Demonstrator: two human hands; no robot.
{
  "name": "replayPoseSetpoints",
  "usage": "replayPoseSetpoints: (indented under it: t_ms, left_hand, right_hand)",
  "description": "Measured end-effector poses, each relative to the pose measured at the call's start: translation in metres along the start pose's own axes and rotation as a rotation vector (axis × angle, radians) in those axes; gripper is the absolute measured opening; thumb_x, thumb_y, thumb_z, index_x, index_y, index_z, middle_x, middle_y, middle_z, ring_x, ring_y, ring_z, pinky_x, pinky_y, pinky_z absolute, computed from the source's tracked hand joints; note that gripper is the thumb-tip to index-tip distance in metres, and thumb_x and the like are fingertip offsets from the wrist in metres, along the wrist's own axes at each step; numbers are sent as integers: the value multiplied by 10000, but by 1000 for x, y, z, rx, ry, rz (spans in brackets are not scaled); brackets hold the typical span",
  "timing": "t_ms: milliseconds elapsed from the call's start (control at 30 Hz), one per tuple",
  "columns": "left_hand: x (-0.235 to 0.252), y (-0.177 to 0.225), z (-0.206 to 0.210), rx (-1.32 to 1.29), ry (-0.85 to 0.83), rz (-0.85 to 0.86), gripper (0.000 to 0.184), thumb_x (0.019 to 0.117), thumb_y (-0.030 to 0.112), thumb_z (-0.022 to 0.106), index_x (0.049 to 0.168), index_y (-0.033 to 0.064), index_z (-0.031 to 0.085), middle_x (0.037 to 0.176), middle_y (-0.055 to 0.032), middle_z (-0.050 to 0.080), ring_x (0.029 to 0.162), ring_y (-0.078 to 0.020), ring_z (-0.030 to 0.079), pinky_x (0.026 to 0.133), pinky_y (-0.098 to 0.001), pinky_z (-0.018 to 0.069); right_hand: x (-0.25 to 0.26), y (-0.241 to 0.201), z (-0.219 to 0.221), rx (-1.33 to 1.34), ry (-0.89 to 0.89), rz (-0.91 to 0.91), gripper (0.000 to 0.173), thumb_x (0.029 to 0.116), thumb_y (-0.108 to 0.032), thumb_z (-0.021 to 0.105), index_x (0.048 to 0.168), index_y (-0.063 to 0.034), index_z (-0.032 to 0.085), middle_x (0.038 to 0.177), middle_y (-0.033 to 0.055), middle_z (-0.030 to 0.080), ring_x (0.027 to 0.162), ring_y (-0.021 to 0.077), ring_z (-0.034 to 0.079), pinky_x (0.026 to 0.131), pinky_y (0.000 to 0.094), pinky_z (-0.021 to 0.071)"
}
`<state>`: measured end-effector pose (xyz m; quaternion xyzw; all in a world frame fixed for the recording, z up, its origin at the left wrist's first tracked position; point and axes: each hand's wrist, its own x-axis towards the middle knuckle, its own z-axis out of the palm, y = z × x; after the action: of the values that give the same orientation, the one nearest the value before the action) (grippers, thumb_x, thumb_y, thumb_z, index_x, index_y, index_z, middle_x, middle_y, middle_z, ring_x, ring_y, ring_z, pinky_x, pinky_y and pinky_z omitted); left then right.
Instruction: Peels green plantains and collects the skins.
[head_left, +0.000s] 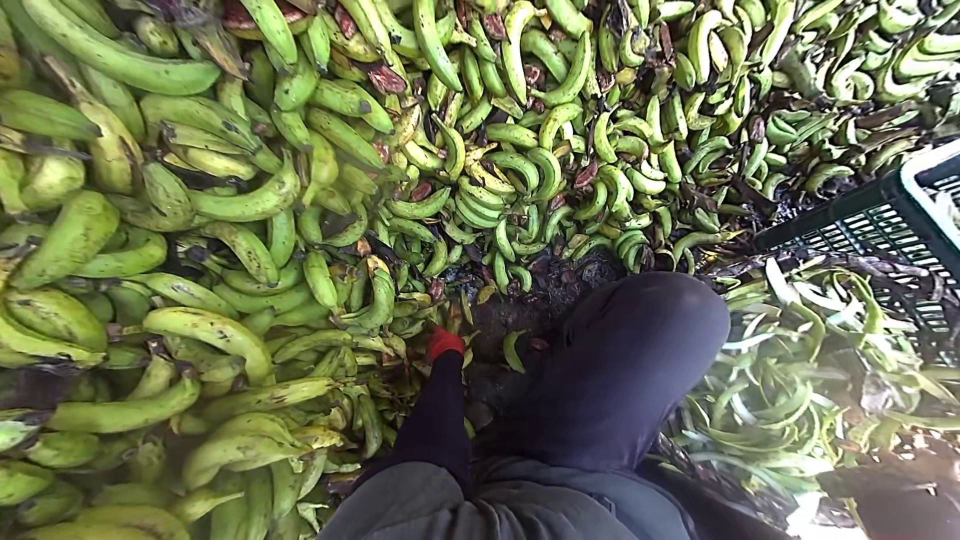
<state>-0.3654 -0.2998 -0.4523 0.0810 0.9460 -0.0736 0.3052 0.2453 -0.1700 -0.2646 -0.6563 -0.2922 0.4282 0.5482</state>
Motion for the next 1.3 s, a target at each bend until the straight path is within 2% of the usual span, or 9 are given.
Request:
replayPoseSetpoints:
  t_ms: [133,233,333,633,733,900,1033,1167,1300]
  left_hand:
    - [-4,-17,-16,-129,-35,104,906,900,394,694,1601,38,245,1446,-231,546,1310,-364,570,1083,-553,463]
    - [-15,-43,-24,-334,-163,277,768,942,362,663,1567,54,338,1399,-236,576,1291,-376,573,1084,-582,454]
    - [-56,-42,-40,-625,-324,454,579,1016,275,601,1520,51,424,1358,-229,592,1207,-325,611,1017,-523,507]
    - [-251,131,-199,-603,-236,1241,704,915,289,751,1533,220,421,1257,-87,662,1002,-192,680,836,-437,593]
    - [-322,190,-216,-574,-253,1519,792,893,275,772,1563,211,354,1386,-51,600,1179,-146,635,986,-399,563]
    - [-419,278,-160,-621,-690,1614,729,881,135,777,1511,114,411,1209,-82,678,1016,-171,699,880,-369,617]
    - [-443,330,-74,-432,-1027,1433,393,1075,385,494,1330,99,581,1034,-82,681,886,-181,666,788,-385,592]
    - [-408,360,14,-150,-751,1362,419,1062,360,532,1335,52,607,1174,-168,676,1030,-250,663,910,-470,558]
    - [-433,363,7,118,-531,1548,417,1022,299,609,1397,116,596,1272,-171,668,1141,-301,658,990,-542,528]
  right_hand:
    - [-14,-24,14,67,-30,-46,396,1129,-258,244,1431,-15,331,1083,121,571,887,215,659,813,435,574]
    - [-1,-29,4,16,-130,-41,351,1125,-346,258,1293,-108,452,890,-2,648,744,126,676,702,338,600]
    - [8,-50,8,38,-145,2,403,1133,-385,278,1400,-119,420,893,-21,648,712,107,668,665,320,598]
    - [14,-110,27,69,-176,-107,394,1117,-373,293,1368,-141,490,948,-30,659,790,105,676,744,337,607]
    - [18,-115,12,175,-123,-96,418,1105,-436,356,1381,-177,532,994,-5,670,801,130,665,730,355,590]
    - [14,-121,-6,253,-129,-122,462,1078,-517,413,1412,-214,512,1062,2,685,811,128,673,685,337,588]
    - [16,-120,-16,220,-70,-106,492,1081,-497,416,1435,-164,495,1046,24,682,789,132,664,662,331,586]
    - [19,-117,-19,264,-47,-88,465,1083,-474,440,1403,-146,516,999,20,674,746,124,655,624,302,578]
    - [18,-117,-24,206,-37,-93,483,1082,-502,409,1411,-164,514,1003,27,668,740,125,637,620,311,562]
